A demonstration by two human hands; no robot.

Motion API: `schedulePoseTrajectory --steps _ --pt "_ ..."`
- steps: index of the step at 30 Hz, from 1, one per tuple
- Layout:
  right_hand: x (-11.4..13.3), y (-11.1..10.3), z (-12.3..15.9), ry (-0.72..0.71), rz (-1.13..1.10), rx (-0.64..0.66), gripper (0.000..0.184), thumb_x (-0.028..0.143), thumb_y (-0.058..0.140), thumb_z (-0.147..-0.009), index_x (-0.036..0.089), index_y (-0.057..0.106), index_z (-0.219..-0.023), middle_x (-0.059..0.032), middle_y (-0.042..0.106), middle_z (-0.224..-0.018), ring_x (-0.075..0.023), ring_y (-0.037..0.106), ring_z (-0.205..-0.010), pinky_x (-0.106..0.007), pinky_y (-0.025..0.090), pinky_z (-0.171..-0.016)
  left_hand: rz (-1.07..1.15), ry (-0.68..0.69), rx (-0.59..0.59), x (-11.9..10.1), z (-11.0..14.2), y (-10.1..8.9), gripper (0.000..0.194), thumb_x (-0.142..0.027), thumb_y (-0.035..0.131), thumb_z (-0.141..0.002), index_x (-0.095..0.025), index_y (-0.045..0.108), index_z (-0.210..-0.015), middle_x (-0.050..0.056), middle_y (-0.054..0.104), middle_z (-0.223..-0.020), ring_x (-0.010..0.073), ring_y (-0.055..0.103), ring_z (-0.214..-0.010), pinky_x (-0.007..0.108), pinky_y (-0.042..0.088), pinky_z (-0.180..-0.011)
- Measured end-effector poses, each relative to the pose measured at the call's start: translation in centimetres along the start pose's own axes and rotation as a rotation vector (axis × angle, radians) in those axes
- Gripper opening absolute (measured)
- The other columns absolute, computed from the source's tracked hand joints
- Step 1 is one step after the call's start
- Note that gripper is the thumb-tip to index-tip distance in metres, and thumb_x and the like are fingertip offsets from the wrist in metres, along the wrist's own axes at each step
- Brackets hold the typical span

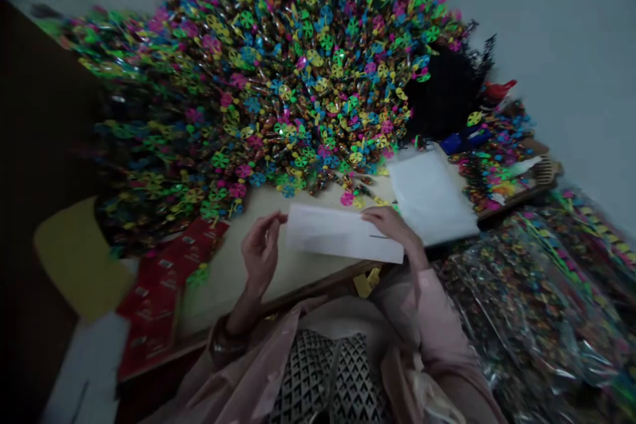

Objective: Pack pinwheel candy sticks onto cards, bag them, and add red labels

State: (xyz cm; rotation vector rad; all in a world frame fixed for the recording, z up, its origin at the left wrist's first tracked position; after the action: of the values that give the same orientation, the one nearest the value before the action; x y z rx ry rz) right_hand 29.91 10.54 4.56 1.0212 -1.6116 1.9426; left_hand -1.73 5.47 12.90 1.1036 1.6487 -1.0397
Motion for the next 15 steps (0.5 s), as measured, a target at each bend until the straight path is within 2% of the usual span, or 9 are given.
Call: schedulePoseTrajectory --steps 2,3,5,7,10,12,15 --pt "2.8 5.6 -1.9 -0.071 0.071 0.212 0.027 0.040 0.054 -0.088 0.024 0.075 -0.094 -0.0046 0.074 -0.098 -0.0212 0.065 -0.091 -0.030 0.046 -0.084 -0.085 0.012 -0.006 1.9 -2.1 -0.2 0.025 -0.032 0.050 -0.091 -0.020 0.063 -0.108 0.005 0.068 -0.096 0.0156 0.064 -0.090 0.029 0.051 -0.084" --pt "3.8 7.5 -2.8 -0.095 0.118 0.263 0.025 0.038 0.055 -0.088 0.024 0.074 -0.094 -0.0048 0.074 -0.095 -0.0209 0.065 -0.090 -0.029 0.045 -0.083 -0.137 0.003 0.040 3.3 -3.2 0.5 0.024 -0.031 0.050 -0.091 -0.019 0.064 -0.106 0.005 0.068 -0.094 0.0156 0.064 -0.088 0.029 0.051 -0.082" --pt "5.2 9.6 -4.4 -0.126 0.216 0.255 0.022 0.035 0.056 -0.088 0.022 0.074 -0.091 -0.0064 0.072 -0.090 -0.0204 0.063 -0.089 -0.029 0.043 -0.083 -0.281 -0.008 0.198 5.9 -5.2 3.2 0.022 -0.027 0.051 -0.090 -0.017 0.064 -0.104 0.007 0.067 -0.094 0.0168 0.062 -0.087 0.030 0.050 -0.083" --pt "6.0 9.5 -5.5 -0.154 0.282 0.138 0.021 0.032 0.055 -0.089 0.020 0.073 -0.089 -0.0080 0.070 -0.089 -0.0201 0.061 -0.092 -0.029 0.042 -0.085 -0.419 0.005 0.318 7.9 -6.8 6.0 0.022 -0.023 0.055 -0.087 -0.015 0.063 -0.105 0.010 0.065 -0.098 0.0211 0.060 -0.094 0.035 0.047 -0.091" --pt "6.0 6.9 -6.2 -0.154 0.250 -0.108 0.027 0.033 0.049 -0.092 0.019 0.071 -0.091 -0.0080 0.068 -0.091 -0.0191 0.060 -0.091 -0.029 0.042 -0.085 -0.534 0.013 0.445 9.8 -8.5 9.7 0.025 -0.018 0.059 -0.084 -0.013 0.062 -0.107 0.016 0.060 -0.109 0.0289 0.055 -0.109 0.042 0.041 -0.098" --pt "5.1 4.9 -6.8 -0.123 0.193 -0.253 0.029 0.035 0.047 -0.093 0.018 0.070 -0.092 -0.0072 0.069 -0.092 -0.0189 0.060 -0.089 -0.029 0.043 -0.083 -0.574 0.014 0.516 10.4 -9.0 11.3 0.027 -0.012 0.059 -0.082 -0.012 0.062 -0.108 0.018 0.059 -0.111 0.0313 0.053 -0.113 0.043 0.038 -0.099" --pt "3.8 3.1 -8.8 -0.039 0.139 -0.384 0.030 0.035 0.046 -0.091 0.017 0.068 -0.101 -0.0071 0.070 -0.093 -0.0194 0.061 -0.086 -0.030 0.045 -0.081 -0.589 0.031 0.588 10.7 -9.0 12.4 0.027 -0.011 0.060 -0.080 -0.012 0.064 -0.107 0.016 0.062 -0.105 0.0297 0.055 -0.109 0.040 0.039 -0.098"
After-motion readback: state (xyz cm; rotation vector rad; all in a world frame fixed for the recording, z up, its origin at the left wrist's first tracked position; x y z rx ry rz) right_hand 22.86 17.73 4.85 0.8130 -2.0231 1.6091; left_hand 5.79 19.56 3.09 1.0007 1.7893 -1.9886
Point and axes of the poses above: each hand's wrist, its own z-axis away from the middle knuckle, its own y-axis out of the palm, x = y × z, the point moved 9 cm from there along -z, towards the middle knuckle
